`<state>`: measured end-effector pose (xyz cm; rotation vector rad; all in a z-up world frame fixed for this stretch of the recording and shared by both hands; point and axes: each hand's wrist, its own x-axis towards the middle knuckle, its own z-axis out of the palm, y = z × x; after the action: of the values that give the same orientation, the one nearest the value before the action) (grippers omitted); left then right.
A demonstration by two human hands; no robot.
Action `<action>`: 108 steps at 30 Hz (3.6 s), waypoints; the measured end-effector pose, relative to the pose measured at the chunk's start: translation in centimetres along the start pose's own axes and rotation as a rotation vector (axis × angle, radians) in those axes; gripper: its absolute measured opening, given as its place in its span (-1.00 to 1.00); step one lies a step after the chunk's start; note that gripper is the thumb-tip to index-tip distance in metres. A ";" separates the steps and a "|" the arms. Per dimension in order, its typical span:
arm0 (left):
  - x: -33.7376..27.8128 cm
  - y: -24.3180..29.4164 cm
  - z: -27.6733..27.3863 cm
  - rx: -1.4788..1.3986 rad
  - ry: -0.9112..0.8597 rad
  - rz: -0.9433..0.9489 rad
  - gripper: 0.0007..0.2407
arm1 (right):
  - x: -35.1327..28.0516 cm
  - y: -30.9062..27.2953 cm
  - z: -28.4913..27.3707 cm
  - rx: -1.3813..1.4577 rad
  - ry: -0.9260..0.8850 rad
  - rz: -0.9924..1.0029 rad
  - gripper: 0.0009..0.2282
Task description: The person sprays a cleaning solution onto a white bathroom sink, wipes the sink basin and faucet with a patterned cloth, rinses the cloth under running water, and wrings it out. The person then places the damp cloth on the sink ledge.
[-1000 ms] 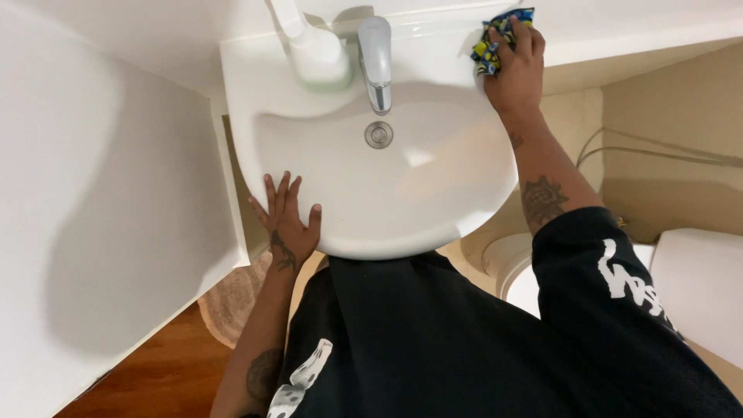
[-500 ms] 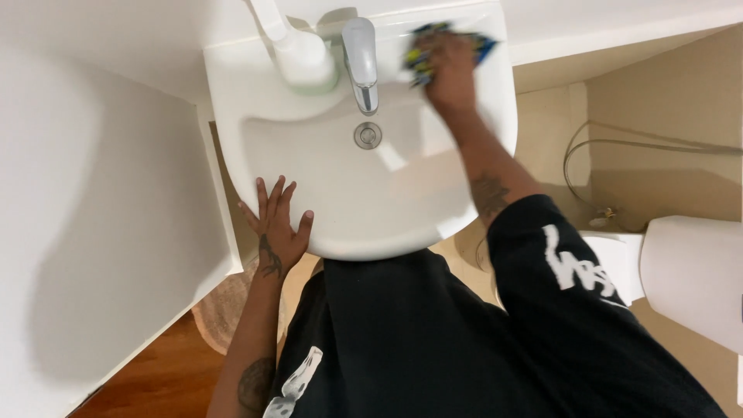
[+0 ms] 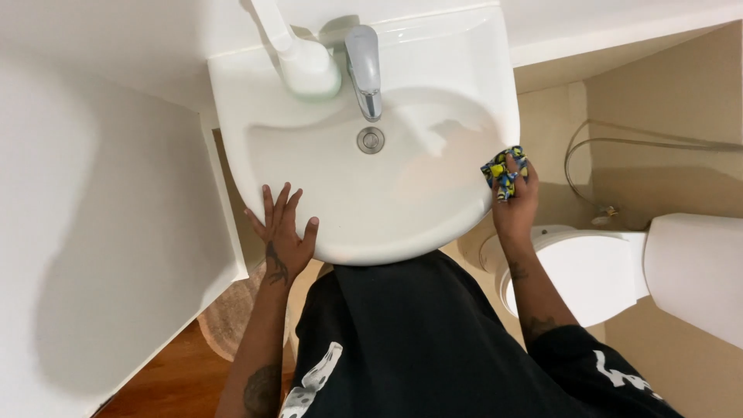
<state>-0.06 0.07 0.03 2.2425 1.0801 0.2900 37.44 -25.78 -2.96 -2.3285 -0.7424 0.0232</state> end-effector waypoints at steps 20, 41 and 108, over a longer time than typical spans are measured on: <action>0.1 0.3 -0.8 0.047 -0.013 0.045 -0.50 | 18.3 -15.5 18.5 -0.181 0.019 -0.731 -0.40; -0.1 1.8 -1.6 0.036 -0.119 -0.004 -0.49 | 9.4 -3.0 -0.1 -0.219 -0.263 -0.580 -0.42; -12.3 -7.5 -3.7 -0.792 0.341 -0.588 -0.73 | 1.6 -34.0 25.4 -0.042 -0.235 -0.755 -0.22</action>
<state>-14.31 -4.20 -0.94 1.1467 1.4235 0.7104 16.23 11.03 -1.18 -1.9618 -1.7043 -0.0557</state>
